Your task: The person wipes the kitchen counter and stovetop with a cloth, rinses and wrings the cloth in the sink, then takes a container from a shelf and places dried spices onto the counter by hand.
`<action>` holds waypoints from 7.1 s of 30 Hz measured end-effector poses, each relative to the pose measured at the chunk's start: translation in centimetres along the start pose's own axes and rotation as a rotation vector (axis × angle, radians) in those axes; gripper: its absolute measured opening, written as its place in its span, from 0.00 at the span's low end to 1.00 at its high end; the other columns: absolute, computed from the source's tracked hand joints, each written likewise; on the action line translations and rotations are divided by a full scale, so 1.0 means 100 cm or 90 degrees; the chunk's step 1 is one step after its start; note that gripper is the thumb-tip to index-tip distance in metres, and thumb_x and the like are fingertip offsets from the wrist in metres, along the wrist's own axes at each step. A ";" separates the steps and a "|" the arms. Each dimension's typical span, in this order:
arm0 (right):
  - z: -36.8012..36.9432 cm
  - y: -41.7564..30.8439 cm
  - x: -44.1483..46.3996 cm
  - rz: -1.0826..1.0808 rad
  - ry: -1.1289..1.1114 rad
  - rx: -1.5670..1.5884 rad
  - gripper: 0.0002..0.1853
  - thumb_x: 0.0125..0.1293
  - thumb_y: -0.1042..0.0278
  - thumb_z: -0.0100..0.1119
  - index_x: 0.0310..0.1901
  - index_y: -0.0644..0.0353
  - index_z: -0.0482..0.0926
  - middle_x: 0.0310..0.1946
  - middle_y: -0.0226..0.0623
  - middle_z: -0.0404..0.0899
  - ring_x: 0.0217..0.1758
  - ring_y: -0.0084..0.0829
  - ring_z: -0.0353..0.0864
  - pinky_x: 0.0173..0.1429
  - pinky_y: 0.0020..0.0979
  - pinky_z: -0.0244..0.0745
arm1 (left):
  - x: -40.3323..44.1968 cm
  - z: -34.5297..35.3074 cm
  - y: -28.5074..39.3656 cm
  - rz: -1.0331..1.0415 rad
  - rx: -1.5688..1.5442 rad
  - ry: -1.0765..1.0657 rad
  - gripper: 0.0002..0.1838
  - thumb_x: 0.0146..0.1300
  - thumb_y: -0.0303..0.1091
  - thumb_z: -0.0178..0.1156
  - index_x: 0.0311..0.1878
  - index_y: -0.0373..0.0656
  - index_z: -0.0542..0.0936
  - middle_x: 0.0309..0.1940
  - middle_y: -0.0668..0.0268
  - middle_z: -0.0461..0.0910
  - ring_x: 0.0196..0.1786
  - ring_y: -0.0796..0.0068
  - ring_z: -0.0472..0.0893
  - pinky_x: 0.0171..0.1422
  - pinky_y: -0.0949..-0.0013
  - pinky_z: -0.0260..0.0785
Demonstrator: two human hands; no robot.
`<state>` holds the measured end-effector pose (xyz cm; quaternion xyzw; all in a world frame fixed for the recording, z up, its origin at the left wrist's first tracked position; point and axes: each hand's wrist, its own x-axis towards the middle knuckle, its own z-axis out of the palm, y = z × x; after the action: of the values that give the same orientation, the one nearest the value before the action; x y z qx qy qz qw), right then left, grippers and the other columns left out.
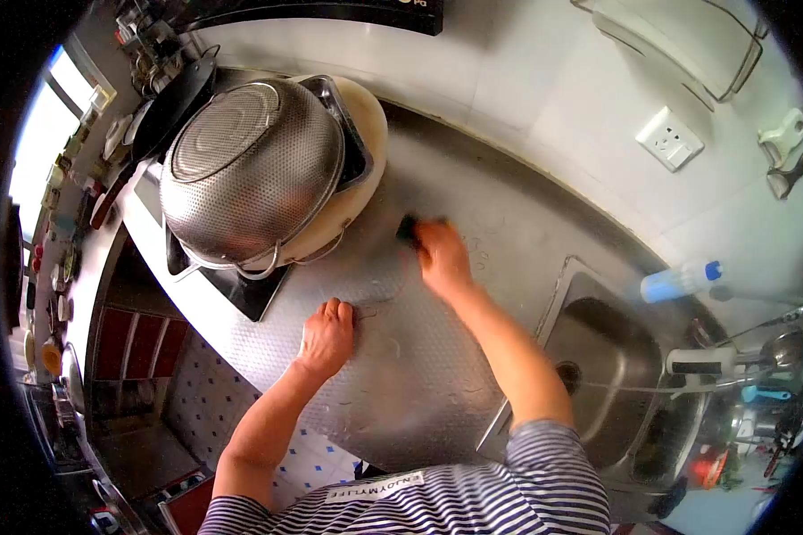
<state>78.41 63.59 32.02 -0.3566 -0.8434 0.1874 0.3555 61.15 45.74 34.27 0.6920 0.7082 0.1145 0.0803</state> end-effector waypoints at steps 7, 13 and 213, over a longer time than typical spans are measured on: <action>-0.036 0.029 0.041 0.170 -0.009 0.067 0.12 0.57 0.73 0.55 0.43 0.61 0.79 0.39 0.46 0.81 0.45 0.46 0.78 0.50 0.38 0.73 | 0.001 -0.013 0.000 -0.017 -0.096 0.046 0.12 0.49 0.28 0.60 0.34 0.37 0.68 0.33 0.55 0.70 0.38 0.57 0.75 0.39 0.60 0.72; 0.024 0.025 0.080 0.107 -0.067 -0.040 0.14 0.57 0.72 0.54 0.46 0.51 0.79 0.45 0.44 0.78 0.47 0.48 0.75 0.50 0.42 0.72 | 0.018 0.005 0.010 0.087 -0.134 0.092 0.13 0.49 0.29 0.61 0.37 0.38 0.70 0.35 0.56 0.70 0.39 0.55 0.74 0.42 0.59 0.71; -0.729 0.177 -0.875 0.547 0.320 -0.390 0.20 0.49 0.82 0.56 0.48 0.58 0.75 0.54 0.39 0.72 0.61 0.42 0.68 0.62 0.42 0.64 | -0.193 0.196 0.999 0.696 -0.264 -0.295 0.37 0.39 0.36 0.69 0.58 0.43 0.70 0.48 0.55 0.67 0.52 0.53 0.72 0.50 0.58 0.71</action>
<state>183.26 15.88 30.47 -0.7868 -0.5284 -0.0280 0.3178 163.11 29.09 41.87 0.9309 0.1796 0.1207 0.2942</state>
